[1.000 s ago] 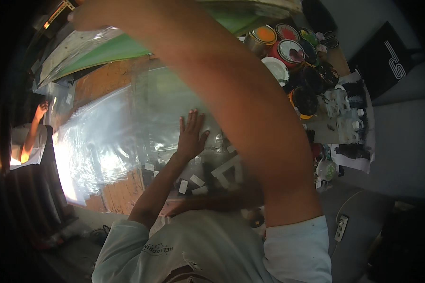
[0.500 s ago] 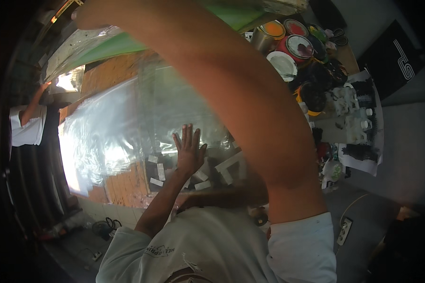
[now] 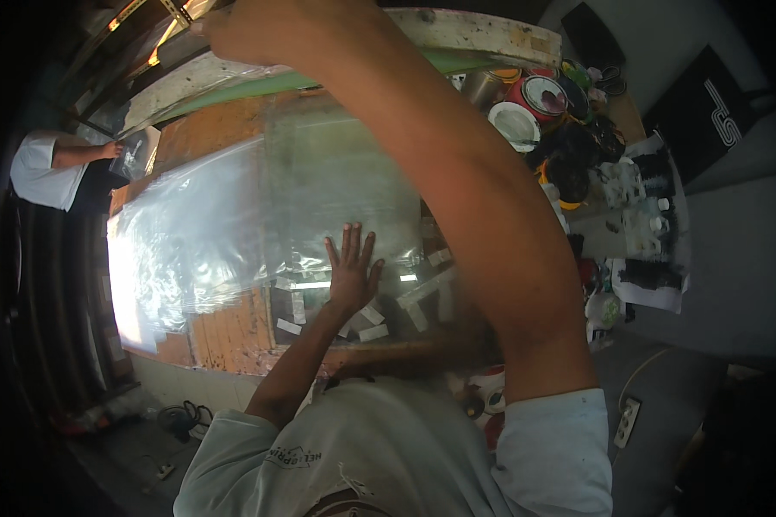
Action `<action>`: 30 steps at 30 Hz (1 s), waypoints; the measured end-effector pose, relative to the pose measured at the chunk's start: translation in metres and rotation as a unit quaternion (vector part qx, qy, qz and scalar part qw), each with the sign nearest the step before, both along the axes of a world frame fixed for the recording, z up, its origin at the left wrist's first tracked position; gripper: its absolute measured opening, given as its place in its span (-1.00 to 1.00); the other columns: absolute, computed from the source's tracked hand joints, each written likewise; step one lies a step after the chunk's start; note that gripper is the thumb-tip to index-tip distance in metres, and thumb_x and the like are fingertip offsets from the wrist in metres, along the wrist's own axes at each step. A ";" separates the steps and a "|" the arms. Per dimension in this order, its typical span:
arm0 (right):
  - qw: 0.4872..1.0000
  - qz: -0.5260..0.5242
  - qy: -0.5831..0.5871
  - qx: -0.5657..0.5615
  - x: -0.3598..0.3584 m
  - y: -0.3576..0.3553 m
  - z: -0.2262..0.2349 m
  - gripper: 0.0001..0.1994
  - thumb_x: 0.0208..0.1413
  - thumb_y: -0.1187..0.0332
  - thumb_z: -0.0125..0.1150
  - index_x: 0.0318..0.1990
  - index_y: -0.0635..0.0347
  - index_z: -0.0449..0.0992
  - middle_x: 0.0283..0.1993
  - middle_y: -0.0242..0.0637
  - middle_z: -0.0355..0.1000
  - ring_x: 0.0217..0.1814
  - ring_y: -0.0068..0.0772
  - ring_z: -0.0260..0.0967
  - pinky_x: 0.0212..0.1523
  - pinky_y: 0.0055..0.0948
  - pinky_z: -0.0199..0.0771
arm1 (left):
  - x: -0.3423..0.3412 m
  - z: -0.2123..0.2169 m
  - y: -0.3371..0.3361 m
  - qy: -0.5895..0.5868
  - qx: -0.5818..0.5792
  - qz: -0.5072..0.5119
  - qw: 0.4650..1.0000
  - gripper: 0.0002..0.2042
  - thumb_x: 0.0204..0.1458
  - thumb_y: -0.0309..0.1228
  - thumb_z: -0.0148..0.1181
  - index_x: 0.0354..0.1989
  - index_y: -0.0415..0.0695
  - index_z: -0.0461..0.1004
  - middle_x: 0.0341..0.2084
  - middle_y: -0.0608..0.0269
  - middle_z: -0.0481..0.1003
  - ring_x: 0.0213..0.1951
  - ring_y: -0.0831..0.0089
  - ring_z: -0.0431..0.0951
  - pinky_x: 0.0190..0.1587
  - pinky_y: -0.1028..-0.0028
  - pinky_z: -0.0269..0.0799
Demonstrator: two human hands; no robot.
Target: The person performs screen printing on plastic bags by placing a bag under a screen, using a squeegee to apply white ink, and then setting the printed bag aside before repeating the process.
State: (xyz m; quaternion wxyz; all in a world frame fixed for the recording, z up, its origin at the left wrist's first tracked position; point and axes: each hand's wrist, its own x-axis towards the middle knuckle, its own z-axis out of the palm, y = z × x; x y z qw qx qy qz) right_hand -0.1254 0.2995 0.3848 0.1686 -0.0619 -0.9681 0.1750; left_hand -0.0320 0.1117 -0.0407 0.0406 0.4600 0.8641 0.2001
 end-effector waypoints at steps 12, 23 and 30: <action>0.999 -0.039 0.024 0.028 -0.011 -0.001 -0.033 -0.32 0.22 -0.29 0.04 -0.03 0.25 0.66 -0.18 0.01 0.65 -0.02 0.03 0.61 0.15 -0.14 0.47 | -0.001 0.002 -0.001 0.005 -0.032 -0.014 0.999 -0.38 0.34 -0.11 -0.02 0.47 -0.20 0.16 0.53 -0.15 -0.04 0.58 -0.01 -0.22 0.47 -0.36 -0.44; 0.996 -0.030 0.058 0.062 0.124 -0.105 -0.233 -0.47 0.13 0.22 0.34 0.27 0.10 0.47 -0.24 -0.16 0.38 -0.10 -0.11 0.33 0.03 0.01 0.23 | 0.034 0.132 -0.100 -0.628 0.531 0.218 0.525 -0.47 0.31 -0.13 0.17 0.34 -0.11 0.25 0.32 0.09 0.31 0.45 0.19 0.18 0.44 -0.20 -0.03; 0.993 -0.029 -0.070 0.086 0.125 -0.107 -0.342 -0.22 -0.06 0.50 0.42 0.41 0.02 0.31 -0.22 -0.21 0.39 -0.06 -0.16 0.34 0.00 -0.07 0.20 | 0.027 0.061 -0.105 -0.738 0.336 0.408 0.420 -0.19 0.33 0.07 0.02 0.55 -0.19 -0.11 0.50 -0.02 0.04 0.49 0.16 0.12 0.42 -0.39 -0.15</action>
